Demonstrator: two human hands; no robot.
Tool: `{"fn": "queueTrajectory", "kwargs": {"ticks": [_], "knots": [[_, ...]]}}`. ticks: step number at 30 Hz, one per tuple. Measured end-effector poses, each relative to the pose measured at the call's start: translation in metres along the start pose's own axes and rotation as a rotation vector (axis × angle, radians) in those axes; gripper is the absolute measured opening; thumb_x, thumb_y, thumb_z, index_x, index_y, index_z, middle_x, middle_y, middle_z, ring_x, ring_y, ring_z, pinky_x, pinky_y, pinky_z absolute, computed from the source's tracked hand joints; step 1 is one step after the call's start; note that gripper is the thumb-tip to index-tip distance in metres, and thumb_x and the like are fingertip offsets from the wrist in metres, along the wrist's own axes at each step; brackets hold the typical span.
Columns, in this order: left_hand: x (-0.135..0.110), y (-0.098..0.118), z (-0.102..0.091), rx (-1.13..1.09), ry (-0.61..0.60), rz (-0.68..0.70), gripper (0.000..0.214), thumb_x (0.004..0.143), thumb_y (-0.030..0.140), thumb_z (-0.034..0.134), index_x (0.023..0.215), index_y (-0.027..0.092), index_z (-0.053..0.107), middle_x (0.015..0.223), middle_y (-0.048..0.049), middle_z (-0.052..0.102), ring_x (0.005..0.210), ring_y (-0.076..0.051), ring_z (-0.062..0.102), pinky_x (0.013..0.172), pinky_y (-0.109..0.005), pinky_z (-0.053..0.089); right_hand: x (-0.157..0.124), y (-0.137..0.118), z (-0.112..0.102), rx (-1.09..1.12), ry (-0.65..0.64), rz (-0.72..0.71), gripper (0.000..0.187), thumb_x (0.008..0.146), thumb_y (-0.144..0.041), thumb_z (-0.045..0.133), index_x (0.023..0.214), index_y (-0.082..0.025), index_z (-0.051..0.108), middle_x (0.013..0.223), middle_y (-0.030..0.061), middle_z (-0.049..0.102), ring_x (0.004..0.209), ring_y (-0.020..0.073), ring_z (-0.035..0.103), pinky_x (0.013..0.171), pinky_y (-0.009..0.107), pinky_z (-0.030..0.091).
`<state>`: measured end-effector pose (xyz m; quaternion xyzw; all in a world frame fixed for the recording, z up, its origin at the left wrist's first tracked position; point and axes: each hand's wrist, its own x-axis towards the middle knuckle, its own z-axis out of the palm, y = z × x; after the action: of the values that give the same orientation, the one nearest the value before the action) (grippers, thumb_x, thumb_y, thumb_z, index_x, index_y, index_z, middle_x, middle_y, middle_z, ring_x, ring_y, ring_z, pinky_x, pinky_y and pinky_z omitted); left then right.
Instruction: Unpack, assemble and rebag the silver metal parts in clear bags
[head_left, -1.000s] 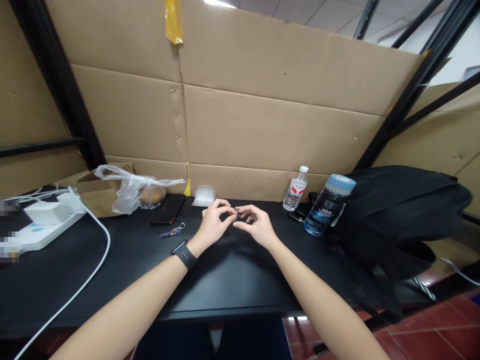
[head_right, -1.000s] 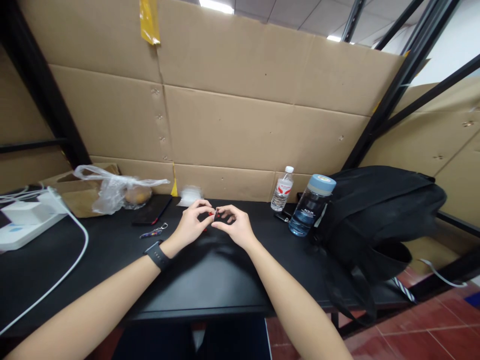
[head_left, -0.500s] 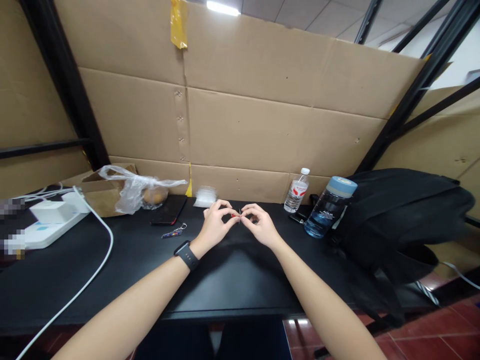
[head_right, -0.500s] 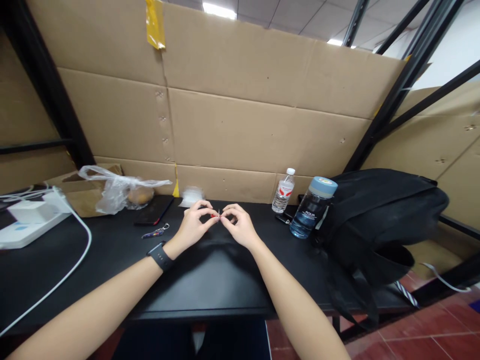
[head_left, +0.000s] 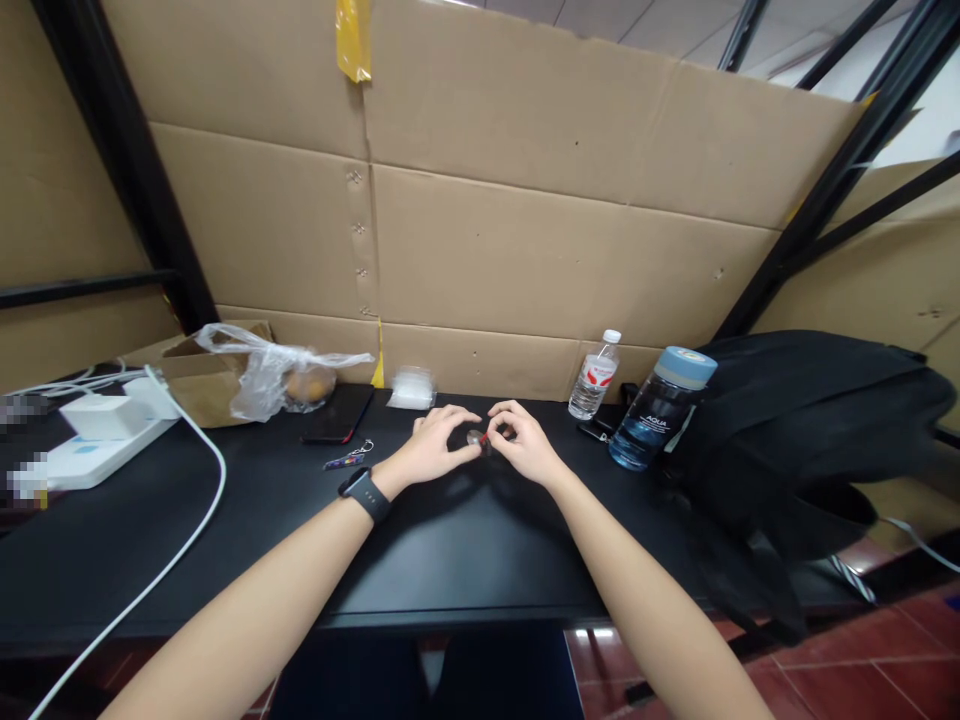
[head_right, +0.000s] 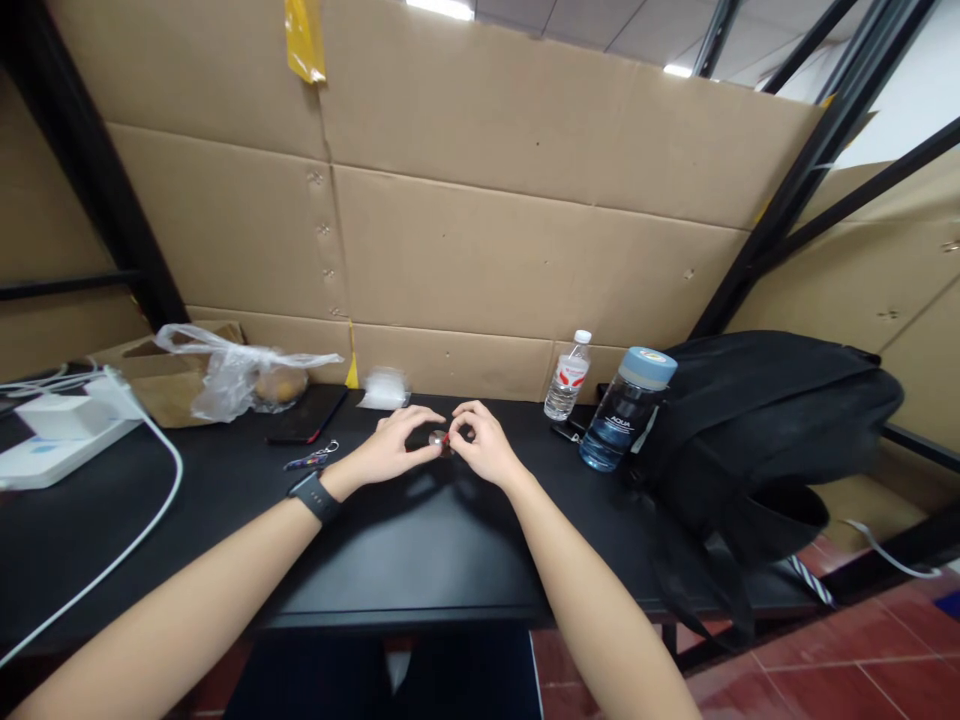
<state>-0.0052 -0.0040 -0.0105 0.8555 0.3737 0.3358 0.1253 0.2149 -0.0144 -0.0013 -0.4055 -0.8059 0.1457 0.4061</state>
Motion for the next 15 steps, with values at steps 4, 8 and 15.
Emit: {"fn": "queueTrajectory", "kwargs": {"ticks": [4,8,15], "knots": [[0.003,-0.025,-0.015,0.12,0.002,0.009,0.027,0.097,0.027,0.045,0.104,0.027,0.071,0.115,-0.0051,0.066,0.114,-0.024,0.055,0.101,-0.044,0.036,0.0,0.001,-0.005,-0.085,-0.061,-0.006,0.005,0.079,-0.019,0.067,0.075,-0.021,0.07,0.112,0.0066,0.061,0.104,0.0219,0.059,0.08,0.033,0.049],[-0.001,-0.04,-0.017,0.241,-0.137,0.062,0.013,0.085,0.034,0.064,0.086,0.027,0.076,0.109,-0.0042,0.067,0.113,-0.027,0.053,0.1,-0.045,0.033,-0.003,-0.001,-0.012,-0.099,-0.209,-0.032,0.006,0.078,-0.017,0.07,0.073,-0.021,0.071,0.11,0.0059,0.063,0.096,0.02,0.062,0.078,0.031,0.05],[-0.005,-0.029,-0.005,0.296,-0.169,0.075,0.008,0.082,0.024,0.068,0.077,0.024,0.073,0.105,-0.0037,0.067,0.111,-0.026,0.051,0.092,-0.04,0.032,-0.005,0.014,-0.035,-0.224,-0.317,-0.023,0.03,0.072,-0.021,0.078,0.102,-0.022,0.071,0.108,0.0071,0.067,0.102,0.0233,0.063,0.092,0.037,0.049]]}}
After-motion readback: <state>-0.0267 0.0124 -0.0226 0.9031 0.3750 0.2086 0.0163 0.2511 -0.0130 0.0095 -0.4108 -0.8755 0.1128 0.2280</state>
